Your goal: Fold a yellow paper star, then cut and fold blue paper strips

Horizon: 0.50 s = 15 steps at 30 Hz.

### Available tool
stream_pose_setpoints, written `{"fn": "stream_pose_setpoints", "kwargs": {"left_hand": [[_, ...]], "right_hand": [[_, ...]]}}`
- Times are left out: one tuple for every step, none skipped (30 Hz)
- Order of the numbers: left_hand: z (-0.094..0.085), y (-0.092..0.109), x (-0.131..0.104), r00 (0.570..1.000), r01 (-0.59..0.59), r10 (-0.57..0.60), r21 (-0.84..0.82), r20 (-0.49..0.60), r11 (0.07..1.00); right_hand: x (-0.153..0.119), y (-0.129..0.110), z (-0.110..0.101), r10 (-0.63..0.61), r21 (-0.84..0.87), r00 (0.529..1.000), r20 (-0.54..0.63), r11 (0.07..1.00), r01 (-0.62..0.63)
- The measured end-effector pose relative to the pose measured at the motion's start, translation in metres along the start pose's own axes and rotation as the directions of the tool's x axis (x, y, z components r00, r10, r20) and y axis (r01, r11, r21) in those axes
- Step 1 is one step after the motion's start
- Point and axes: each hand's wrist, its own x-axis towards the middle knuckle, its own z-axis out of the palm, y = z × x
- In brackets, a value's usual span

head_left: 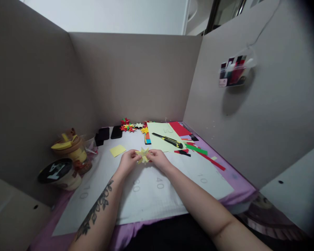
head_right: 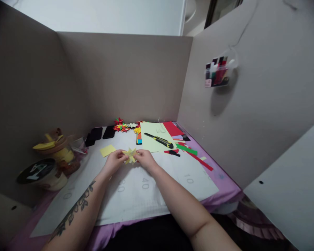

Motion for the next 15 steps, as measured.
{"fn": "stream_pose_setpoints", "kwargs": {"left_hand": [[0.001,0.0,0.0,1.0,-0.009,0.009,0.016,0.0,1.0],[0.002,0.001,-0.001,1.0,-0.023,0.023,0.032,0.002,0.999],[0.004,0.003,-0.002,0.999,-0.043,0.043,0.047,0.003,0.998],[0.005,0.004,-0.003,0.998,-0.068,0.068,0.054,0.0,0.996],[0.006,0.006,-0.004,0.995,-0.094,0.094,0.046,-0.011,0.995],[0.007,0.008,-0.005,0.993,-0.112,0.112,0.015,-0.029,0.994],[0.008,0.011,-0.006,0.992,-0.112,0.109,-0.046,-0.057,0.993],[0.008,0.013,-0.007,0.994,-0.085,0.074,-0.138,-0.084,0.987],[0.008,0.016,-0.009,0.996,-0.032,0.011,-0.252,-0.086,0.967],[0.007,0.018,-0.01,0.997,0.04,-0.062,-0.365,-0.049,0.93],[0.007,0.02,-0.012,0.992,0.121,-0.126,-0.454,0.02,0.883],[0.006,0.022,-0.013,0.981,0.195,-0.167,-0.506,0.102,0.84],[0.005,0.023,-0.015,0.968,0.248,-0.184,-0.523,0.173,0.816],[0.004,0.024,-0.015,0.958,0.275,-0.184,-0.519,0.221,0.81],[0.004,0.025,-0.016,0.956,0.275,-0.177,-0.511,0.233,0.814]], "right_hand": [[0.0,0.001,0.0,-0.003,-0.01,1.0,-0.004,1.0,0.002],[0.0,0.001,0.001,-0.002,-0.016,1.0,-0.007,1.0,0.002],[-0.001,0.001,0.001,-0.02,-0.033,1.0,-0.014,0.999,0.02],[-0.001,0.0,0.001,-0.057,-0.057,0.998,-0.029,0.997,0.056],[-0.002,-0.002,0.001,-0.105,-0.081,0.993,-0.053,0.992,0.1],[-0.003,-0.005,0.0,-0.175,-0.118,0.981,-0.086,0.979,0.165],[-0.005,-0.008,-0.001,-0.276,-0.179,0.953,-0.12,0.951,0.253],[-0.007,-0.011,-0.003,-0.4,-0.264,0.906,-0.142,0.897,0.355],[-0.009,-0.014,-0.005,-0.526,-0.363,0.839,-0.139,0.816,0.451],[-0.012,-0.016,-0.006,-0.637,-0.459,0.764,-0.103,0.712,0.531],[-0.014,-0.018,-0.008,-0.728,-0.548,0.685,-0.038,0.588,0.595],[-0.015,-0.018,-0.008,-0.784,-0.61,0.62,0.036,0.473,0.635],[-0.016,-0.018,-0.009,-0.807,-0.643,0.583,0.098,0.396,0.655],[-0.017,-0.017,-0.009,-0.812,-0.66,0.566,0.143,0.347,0.666],[-0.017,-0.016,-0.009,-0.809,-0.667,0.562,0.171,0.324,0.67]]}}
